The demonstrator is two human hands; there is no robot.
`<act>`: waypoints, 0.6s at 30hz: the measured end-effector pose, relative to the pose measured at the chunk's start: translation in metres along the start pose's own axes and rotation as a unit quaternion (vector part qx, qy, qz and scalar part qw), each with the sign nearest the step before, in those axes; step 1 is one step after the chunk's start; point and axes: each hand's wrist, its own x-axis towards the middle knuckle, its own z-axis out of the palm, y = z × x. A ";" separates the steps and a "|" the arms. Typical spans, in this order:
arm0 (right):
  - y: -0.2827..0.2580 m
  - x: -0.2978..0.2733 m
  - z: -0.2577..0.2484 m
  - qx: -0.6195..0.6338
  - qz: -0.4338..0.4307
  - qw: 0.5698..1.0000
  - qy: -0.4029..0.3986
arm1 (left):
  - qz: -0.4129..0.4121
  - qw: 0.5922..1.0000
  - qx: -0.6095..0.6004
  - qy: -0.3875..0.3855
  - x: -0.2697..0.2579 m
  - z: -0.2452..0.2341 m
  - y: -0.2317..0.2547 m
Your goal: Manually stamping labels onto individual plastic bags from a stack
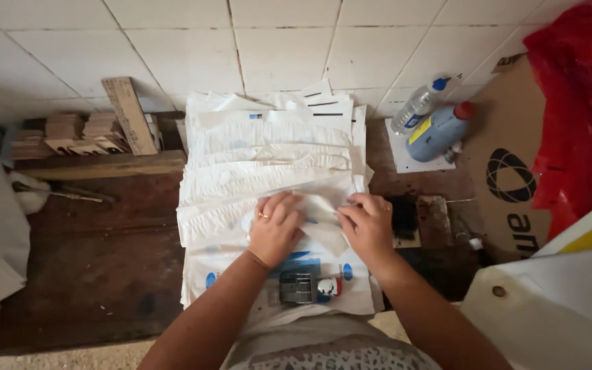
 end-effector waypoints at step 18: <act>0.015 -0.004 0.010 0.042 0.048 0.998 -0.028 | -0.024 0.998 0.025 0.059 0.007 -0.005 0.007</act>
